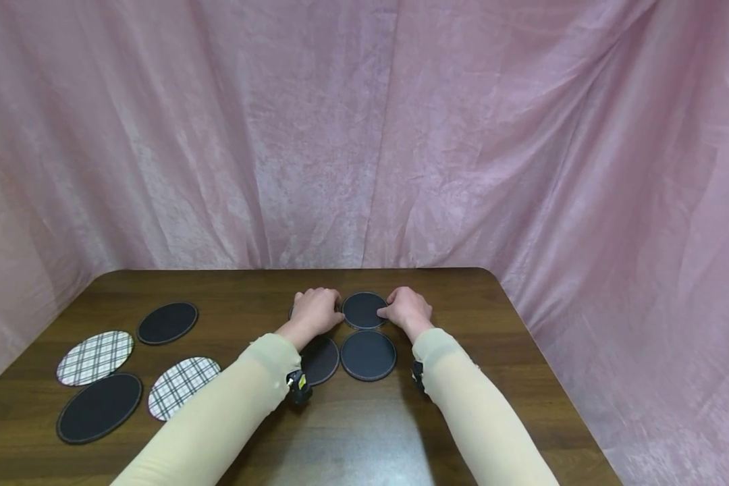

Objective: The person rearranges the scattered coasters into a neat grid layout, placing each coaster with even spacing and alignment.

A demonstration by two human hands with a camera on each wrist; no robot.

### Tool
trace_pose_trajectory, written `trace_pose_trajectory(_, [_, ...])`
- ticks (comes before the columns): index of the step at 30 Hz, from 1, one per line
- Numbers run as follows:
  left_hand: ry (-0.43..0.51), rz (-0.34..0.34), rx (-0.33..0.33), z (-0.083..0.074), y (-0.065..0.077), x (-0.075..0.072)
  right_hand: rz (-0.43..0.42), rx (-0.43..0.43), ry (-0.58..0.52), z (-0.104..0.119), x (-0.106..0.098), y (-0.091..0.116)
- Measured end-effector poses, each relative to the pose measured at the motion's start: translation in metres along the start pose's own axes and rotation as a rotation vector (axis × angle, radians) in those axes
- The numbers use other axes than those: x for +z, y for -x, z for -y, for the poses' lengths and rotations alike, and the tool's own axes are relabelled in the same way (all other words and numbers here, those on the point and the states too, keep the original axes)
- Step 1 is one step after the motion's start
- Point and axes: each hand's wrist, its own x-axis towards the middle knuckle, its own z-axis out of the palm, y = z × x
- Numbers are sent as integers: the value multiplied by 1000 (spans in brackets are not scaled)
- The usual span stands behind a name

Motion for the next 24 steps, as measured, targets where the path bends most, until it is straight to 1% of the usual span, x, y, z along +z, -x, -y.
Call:
trace_pose_trajectory(1, [0, 4, -2, 0, -1, 1, 13, -5, -10, -4, 2, -4])
trace_pose_trajectory(4, [9, 13, -12, 2, -6, 4, -8, -23, -14, -10, 9, -11])
trace_pose_trajectory(5, [13, 14, -15, 4, -8, 5, -3, -24, -19, -3, 4, -3])
trace_pose_trajectory(7, [19, 15, -20, 5, -11, 6, 1, -30, -25, 17, -10, 21])
trace_pose_trajectory(9, [21, 11, -22, 6, -12, 7, -5, -22, -33, 26, -14, 30])
trace_pose_trajectory(10, [21, 10, -22, 7, -13, 7, 3, -33, -39, 32, -20, 40])
trace_pose_trajectory(11, [21, 8, -21, 7, -12, 7, 16, -19, -42, 36, -23, 44])
trace_pose_trajectory(12, [21, 6, -21, 7, -12, 6, 7, -26, -39, 30, -18, 36])
trace_pose_trajectory(14, [22, 3, -18, 7, -10, 6, 2, -29, -39, 11, -2, 11])
trace_pose_trajectory(16, [23, 2, -12, 7, -8, 4, 11, -45, -39, 1, 3, 0])
trace_pose_trajectory(17, [24, 0, -7, 7, -7, 3, 17, -42, -47, -7, 9, -13])
trace_pose_trajectory(20, [32, 1, 11, 6, -5, 0, 11, -53, -39, -10, 11, -17])
trace_pose_trajectory(22, [37, 1, 25, 7, -3, -3, 7, -49, -19, 8, -1, 4])
trace_pose_trajectory(24, [43, 2, 34, 9, -1, -5, -14, -50, 3, 29, -13, 30])
